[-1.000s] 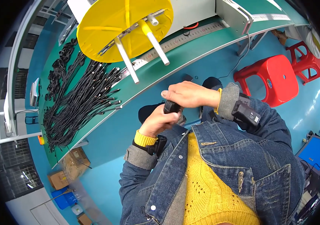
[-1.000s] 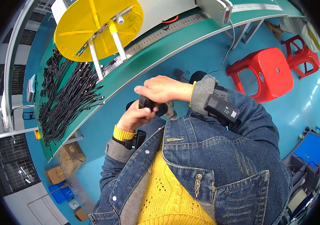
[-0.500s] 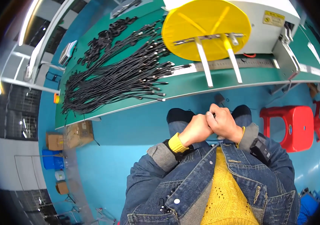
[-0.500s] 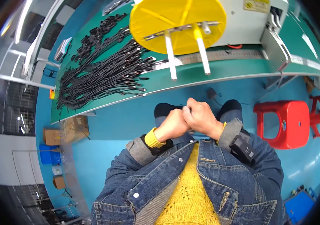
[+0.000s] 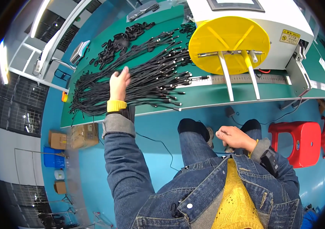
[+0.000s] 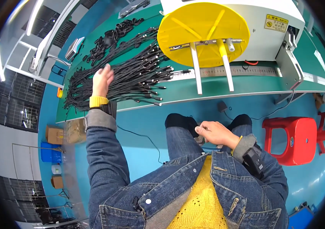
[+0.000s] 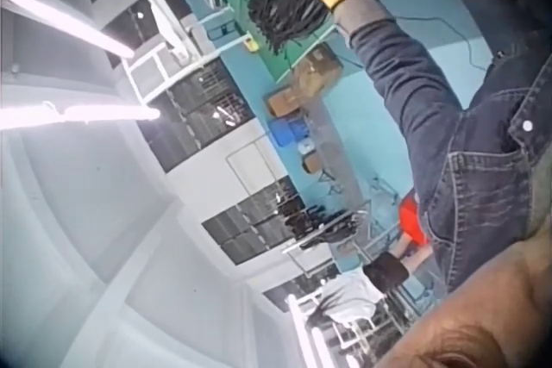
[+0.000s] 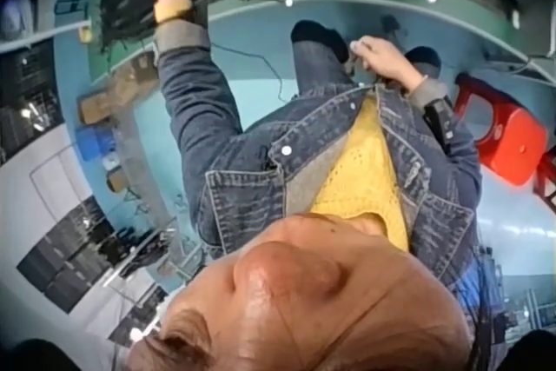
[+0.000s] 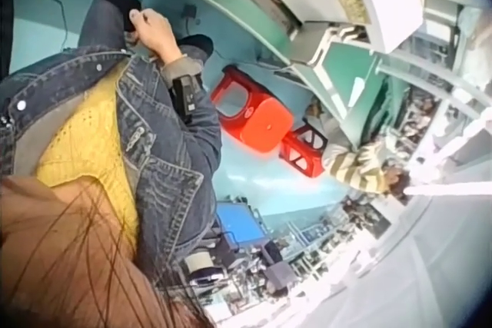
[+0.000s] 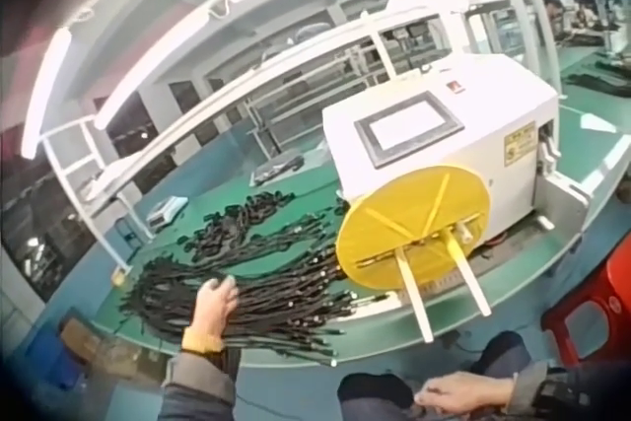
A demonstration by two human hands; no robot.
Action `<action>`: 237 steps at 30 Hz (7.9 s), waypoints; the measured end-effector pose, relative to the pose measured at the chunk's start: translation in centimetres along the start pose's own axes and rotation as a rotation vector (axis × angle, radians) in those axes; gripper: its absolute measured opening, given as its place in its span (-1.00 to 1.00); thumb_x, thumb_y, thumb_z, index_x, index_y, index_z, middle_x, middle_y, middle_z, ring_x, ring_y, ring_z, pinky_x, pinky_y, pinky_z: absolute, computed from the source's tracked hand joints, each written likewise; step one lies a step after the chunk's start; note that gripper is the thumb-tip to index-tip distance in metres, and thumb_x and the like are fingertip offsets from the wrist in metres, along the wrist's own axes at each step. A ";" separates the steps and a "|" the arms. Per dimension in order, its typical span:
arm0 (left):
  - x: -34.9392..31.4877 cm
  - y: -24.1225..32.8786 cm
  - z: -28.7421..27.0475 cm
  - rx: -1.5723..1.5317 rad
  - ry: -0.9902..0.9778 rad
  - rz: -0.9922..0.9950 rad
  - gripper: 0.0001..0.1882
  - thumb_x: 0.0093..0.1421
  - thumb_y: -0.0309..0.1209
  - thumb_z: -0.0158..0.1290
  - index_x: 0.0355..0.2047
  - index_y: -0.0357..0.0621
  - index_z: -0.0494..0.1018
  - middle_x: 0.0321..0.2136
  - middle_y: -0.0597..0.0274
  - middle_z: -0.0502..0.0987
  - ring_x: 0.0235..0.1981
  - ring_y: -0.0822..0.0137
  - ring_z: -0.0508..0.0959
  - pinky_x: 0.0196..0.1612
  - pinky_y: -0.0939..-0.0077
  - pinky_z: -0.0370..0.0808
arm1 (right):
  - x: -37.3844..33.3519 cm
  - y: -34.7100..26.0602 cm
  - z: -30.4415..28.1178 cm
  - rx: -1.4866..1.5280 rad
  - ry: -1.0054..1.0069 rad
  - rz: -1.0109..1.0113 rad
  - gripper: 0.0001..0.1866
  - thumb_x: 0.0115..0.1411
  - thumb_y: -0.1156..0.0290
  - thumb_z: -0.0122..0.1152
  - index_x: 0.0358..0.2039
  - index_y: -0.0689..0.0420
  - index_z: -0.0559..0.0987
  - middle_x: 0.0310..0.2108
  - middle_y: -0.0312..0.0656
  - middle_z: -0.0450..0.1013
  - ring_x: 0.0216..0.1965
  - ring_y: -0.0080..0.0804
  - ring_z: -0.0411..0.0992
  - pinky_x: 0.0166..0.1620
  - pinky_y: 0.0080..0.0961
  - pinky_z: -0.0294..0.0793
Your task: The person winds a cable around the pegs of a machine, removes the coiled cable, and secures it with a rubber band. They repeat this process for several more cables picked up from the table.
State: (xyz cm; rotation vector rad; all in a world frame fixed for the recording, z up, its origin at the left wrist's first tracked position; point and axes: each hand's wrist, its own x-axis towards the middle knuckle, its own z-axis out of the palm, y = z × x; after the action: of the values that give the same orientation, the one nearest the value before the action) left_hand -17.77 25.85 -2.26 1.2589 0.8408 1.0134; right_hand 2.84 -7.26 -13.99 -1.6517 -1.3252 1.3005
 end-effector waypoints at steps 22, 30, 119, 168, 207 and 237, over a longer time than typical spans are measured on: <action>-11.9 -2.8 2.7 1.057 -0.380 0.953 -0.95 0.05 -0.57 0.02 -0.43 -0.19 0.43 -0.62 0.15 0.42 -0.65 0.18 0.42 -0.57 0.45 0.35 | -3.7 0.3 -0.4 -0.090 0.538 -0.290 -0.66 0.06 0.33 0.19 -0.18 0.24 0.43 -0.51 -0.17 0.44 -0.53 -0.46 0.44 -0.48 -0.52 0.40; -20.7 0.6 8.5 0.969 -0.790 0.692 -0.95 0.02 -0.57 0.04 -0.45 -0.23 0.45 -0.68 0.17 0.38 -0.67 0.26 0.40 -0.60 0.49 0.32 | -6.3 -4.1 -3.5 -0.588 1.081 -0.678 -0.51 -0.07 0.42 0.29 -0.09 0.22 0.39 -0.36 -0.09 0.38 -0.44 -0.22 0.36 -0.43 -0.45 0.40; -17.2 2.7 22.0 1.263 -0.328 0.914 -0.61 0.14 -0.43 -0.08 -0.04 -0.41 0.29 -0.13 -0.26 0.29 -0.18 -0.11 0.43 -0.21 0.24 0.46 | -1.5 -6.1 -10.5 -0.305 1.217 -0.757 -0.34 -0.19 0.31 0.39 -0.08 0.28 0.33 -0.25 0.06 0.40 -0.27 -0.18 0.44 -0.28 -0.42 0.47; -20.0 -8.7 17.5 0.085 -0.920 -0.946 -0.53 0.27 -0.07 -0.22 -0.11 -0.27 0.32 -0.27 0.11 0.49 -0.36 0.36 0.52 -0.48 0.57 0.49 | -1.5 1.9 -1.3 -0.204 0.544 -0.455 -0.85 -0.02 0.45 0.03 -0.46 0.24 0.32 -0.70 0.03 0.39 -0.59 0.03 0.41 -0.49 -0.11 0.34; -19.9 -13.0 13.9 0.183 -0.887 -0.979 -0.84 0.16 -0.37 -0.01 -0.50 -0.11 0.29 -0.63 0.41 0.28 -0.66 0.61 0.26 -0.69 0.77 0.13 | -0.4 4.0 -8.5 -0.460 1.010 -0.459 -0.82 -0.01 0.39 0.10 -0.36 0.15 0.49 -0.37 -0.06 0.44 -0.34 -0.11 0.43 -0.29 -0.29 0.43; -18.5 -11.0 13.0 0.324 -0.810 -0.354 -0.94 0.04 -0.49 0.03 -0.47 -0.21 0.39 -0.69 0.39 0.36 -0.70 0.59 0.32 -0.67 0.68 0.22 | -5.3 0.7 -0.7 0.763 -0.129 -0.103 -0.82 0.17 0.42 0.02 -0.27 0.21 0.53 -0.51 -0.31 0.45 -0.50 -0.68 0.37 -0.43 -0.74 0.38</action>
State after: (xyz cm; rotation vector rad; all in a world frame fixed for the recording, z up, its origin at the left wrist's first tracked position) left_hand -10.58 3.77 -11.93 1.5535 0.5564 0.0383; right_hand 3.75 -12.43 -12.88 -0.9703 -0.7994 1.6007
